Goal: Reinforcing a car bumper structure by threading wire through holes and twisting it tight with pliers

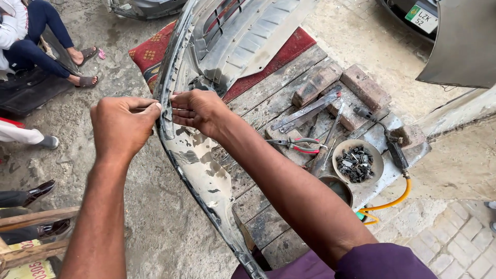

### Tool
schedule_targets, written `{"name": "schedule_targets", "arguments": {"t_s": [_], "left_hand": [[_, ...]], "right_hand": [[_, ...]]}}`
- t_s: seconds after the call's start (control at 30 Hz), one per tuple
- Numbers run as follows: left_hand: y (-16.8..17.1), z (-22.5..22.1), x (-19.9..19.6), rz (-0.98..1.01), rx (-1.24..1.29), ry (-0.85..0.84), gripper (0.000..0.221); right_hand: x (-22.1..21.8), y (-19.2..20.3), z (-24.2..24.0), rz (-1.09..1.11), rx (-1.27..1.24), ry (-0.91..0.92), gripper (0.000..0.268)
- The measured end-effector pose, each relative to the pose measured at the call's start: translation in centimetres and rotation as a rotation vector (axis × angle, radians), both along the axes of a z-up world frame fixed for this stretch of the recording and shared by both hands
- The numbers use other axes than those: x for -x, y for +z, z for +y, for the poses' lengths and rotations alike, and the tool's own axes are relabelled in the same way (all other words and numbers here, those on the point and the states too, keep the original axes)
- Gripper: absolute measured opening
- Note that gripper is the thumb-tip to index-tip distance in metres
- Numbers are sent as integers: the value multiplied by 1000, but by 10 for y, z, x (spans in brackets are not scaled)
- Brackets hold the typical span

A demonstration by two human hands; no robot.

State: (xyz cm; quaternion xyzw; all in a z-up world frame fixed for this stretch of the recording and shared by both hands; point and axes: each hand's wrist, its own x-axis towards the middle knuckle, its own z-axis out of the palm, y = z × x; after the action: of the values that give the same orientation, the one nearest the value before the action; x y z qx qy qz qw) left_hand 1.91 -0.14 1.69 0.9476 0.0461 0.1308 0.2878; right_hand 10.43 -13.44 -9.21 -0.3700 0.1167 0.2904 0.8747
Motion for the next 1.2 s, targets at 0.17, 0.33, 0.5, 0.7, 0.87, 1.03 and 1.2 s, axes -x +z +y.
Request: {"name": "schedule_targets", "arguments": {"t_s": [0.17, 0.33, 0.5, 0.7, 0.87, 1.03, 1.2], "left_hand": [[7, -9, -3, 8, -54, -11, 20], [-5, -6, -7, -70, -145, -27, 17], [-5, -4, -1, 7, -71, 22, 19], [11, -12, 14, 119, -22, 51, 31], [-2, 3, 7, 138, 6, 53, 34], [4, -5, 24, 111, 279, 63, 38], [4, -15, 35, 107, 398, 87, 38]], "right_hand": [[13, 41, -6, 133, 70, -11, 18], [17, 44, -8, 138, 71, -49, 32], [16, 26, -8, 41, 22, 20, 49], [29, 22, -18, -36, 6, 131, 52], [47, 36, -28, -31, 9, 190, 42], [66, 57, -38, -2, -18, 229, 35], [68, 59, -40, -31, -8, 252, 34]]}}
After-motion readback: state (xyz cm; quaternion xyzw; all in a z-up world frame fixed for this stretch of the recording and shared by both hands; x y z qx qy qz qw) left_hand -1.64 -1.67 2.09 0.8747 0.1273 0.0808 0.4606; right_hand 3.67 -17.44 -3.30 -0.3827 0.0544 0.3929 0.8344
